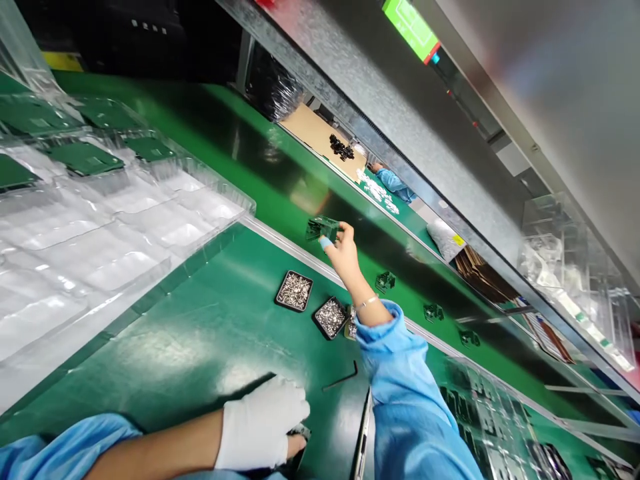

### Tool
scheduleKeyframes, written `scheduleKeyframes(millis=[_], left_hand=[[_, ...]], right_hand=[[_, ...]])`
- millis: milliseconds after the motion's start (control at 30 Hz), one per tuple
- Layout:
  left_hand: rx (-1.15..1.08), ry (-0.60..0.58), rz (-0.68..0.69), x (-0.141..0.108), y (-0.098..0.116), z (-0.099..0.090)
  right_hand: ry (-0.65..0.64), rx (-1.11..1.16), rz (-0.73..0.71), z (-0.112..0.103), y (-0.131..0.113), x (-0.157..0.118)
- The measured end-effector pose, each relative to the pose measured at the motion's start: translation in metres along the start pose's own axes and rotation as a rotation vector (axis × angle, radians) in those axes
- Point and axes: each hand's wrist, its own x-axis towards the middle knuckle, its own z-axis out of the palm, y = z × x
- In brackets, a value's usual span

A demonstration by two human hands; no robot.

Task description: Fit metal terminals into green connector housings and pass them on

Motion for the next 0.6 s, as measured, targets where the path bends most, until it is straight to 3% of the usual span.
scheduleKeyframes(millis=[100,233,433,600], left_hand=[[0.054,0.002,0.006,0.0,-0.001,-0.002],[0.064,-0.034,-0.004,0.002,-0.003,-0.002],[0.046,0.013,-0.005,0.004,-0.008,0.005],[0.026,-0.058,-0.022,0.005,-0.008,0.003]], right_hand=[[-0.062,-0.13,0.122,0.026,-0.011,0.049],[-0.054,-0.241,0.207,0.054,-0.019,0.09],[-0.071,-0.243,0.23,0.083,-0.017,0.114],[-0.12,-0.194,0.185,0.109,-0.016,0.118]])
